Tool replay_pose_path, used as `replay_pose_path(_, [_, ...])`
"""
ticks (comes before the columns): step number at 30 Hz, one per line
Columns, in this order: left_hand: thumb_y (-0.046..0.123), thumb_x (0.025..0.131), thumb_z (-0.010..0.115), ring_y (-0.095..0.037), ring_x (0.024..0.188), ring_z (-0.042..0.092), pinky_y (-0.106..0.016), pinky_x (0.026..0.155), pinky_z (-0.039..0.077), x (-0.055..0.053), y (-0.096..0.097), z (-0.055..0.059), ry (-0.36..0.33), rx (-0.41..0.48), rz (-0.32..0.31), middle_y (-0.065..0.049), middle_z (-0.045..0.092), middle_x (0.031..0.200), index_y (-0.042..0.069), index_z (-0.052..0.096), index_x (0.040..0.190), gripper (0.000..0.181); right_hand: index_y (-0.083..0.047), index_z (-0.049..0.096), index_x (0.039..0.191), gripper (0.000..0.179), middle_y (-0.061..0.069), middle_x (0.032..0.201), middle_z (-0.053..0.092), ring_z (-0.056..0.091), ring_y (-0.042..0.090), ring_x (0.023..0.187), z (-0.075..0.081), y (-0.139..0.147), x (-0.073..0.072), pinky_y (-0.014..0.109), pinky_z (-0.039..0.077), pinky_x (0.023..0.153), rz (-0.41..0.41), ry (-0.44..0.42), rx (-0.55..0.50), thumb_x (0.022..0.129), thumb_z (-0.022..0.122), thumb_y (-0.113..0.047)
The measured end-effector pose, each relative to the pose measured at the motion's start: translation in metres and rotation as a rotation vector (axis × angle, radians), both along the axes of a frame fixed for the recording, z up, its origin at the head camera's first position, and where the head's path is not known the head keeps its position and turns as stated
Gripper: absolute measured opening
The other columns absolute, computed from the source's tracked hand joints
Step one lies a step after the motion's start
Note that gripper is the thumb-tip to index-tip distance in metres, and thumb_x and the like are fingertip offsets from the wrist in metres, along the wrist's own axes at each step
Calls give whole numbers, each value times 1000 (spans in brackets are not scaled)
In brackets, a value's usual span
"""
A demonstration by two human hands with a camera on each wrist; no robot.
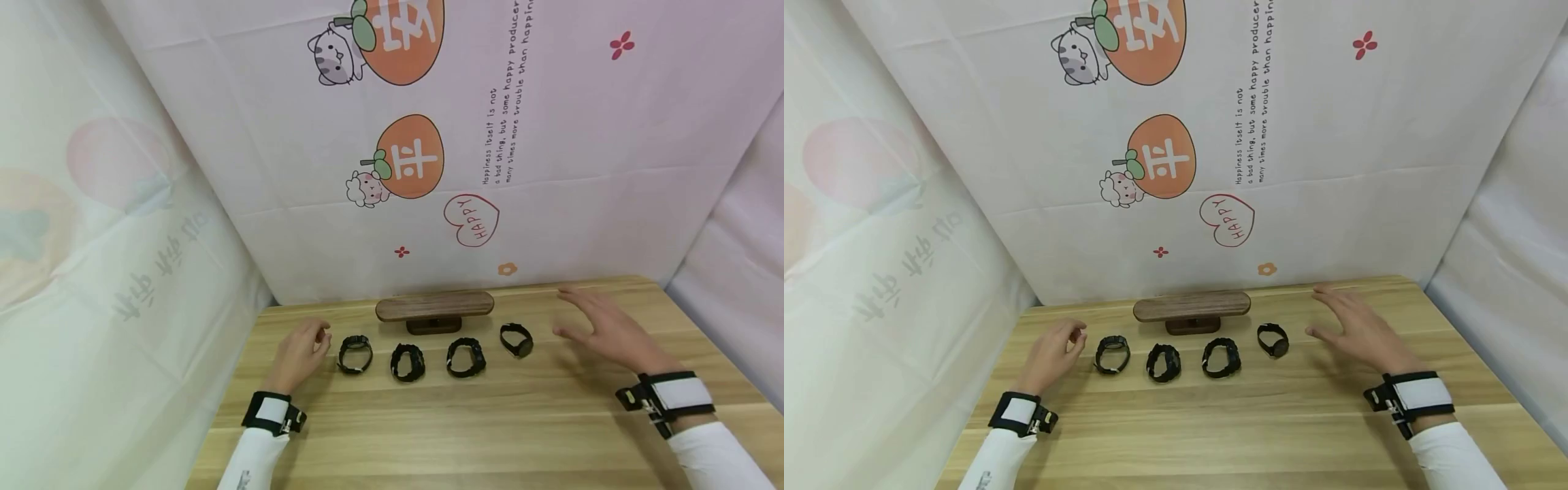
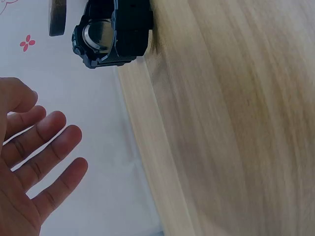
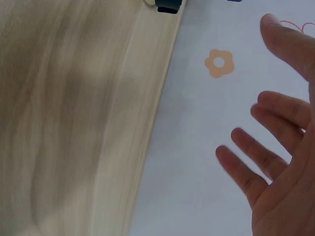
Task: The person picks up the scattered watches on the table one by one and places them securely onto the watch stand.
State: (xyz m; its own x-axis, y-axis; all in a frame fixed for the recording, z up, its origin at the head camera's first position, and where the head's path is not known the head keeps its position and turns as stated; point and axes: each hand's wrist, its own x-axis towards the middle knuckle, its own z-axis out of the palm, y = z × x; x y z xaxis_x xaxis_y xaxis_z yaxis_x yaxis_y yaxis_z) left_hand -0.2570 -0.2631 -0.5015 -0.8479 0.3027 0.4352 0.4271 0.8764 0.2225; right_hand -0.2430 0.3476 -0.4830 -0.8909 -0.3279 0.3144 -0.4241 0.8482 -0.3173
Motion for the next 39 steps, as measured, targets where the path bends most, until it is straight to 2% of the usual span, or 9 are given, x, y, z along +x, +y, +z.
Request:
replay_pose_path(5, [12,101,71,-10,83,66,-25,64,54,1,3,-2,-5,13,-8,2,69,94,6,74,119,19,-1,56,148,71,30,145,61,56,52,131,-7,-6,-1,72,45,106,44,52,-10,92,85,-33])
replay_pose_path(9, [10,101,71,-11,85,67,-25,66,55,1,5,-4,-15,23,-23,1,71,97,6,73,123,23,1,61,142,64,27,139,65,60,49,126,-14,-11,-3,69,49,103,77,93,-11,88,88,-20])
replay_pose_path(13, [7,99,71,-13,90,68,-29,70,59,0,6,-8,-10,34,-45,-1,72,102,7,74,120,20,1,64,138,59,24,135,68,65,43,118,-20,-13,-5,63,56,96,110,128,7,85,88,-10])
replay_pose_path(19, [4,98,73,-16,96,69,-34,77,63,2,8,-15,40,50,-82,-3,71,108,8,74,112,15,-4,69,132,52,17,126,73,71,34,105,-27,-19,-6,54,62,85,150,147,11,83,89,-4])
replay_pose_path(24, [3,97,73,-19,97,69,-36,77,63,6,11,-17,50,83,-92,-5,70,110,8,74,112,16,-4,71,128,50,16,123,74,73,30,100,-35,-24,-6,48,64,81,174,167,-14,81,89,0])
replay_pose_path(27, [1,97,73,-20,99,69,-37,79,63,7,12,-17,47,103,-94,-6,70,111,7,74,113,17,-3,71,128,49,18,124,73,73,31,101,-36,-29,-4,48,65,81,175,155,-33,82,88,2])
replay_pose_path(35, [3,95,75,-15,95,68,-33,78,62,8,14,-27,62,107,-103,-1,71,105,9,77,108,14,-6,69,134,44,18,134,70,71,34,109,-39,-40,3,54,64,88,126,31,-68,91,81,-4])
replay_pose_path(39, [3,94,76,-15,95,68,-33,79,62,8,16,-29,69,117,-118,0,70,105,9,77,107,14,-5,69,134,43,20,136,69,71,38,113,-40,-43,7,59,62,92,113,-4,-75,92,80,-4])
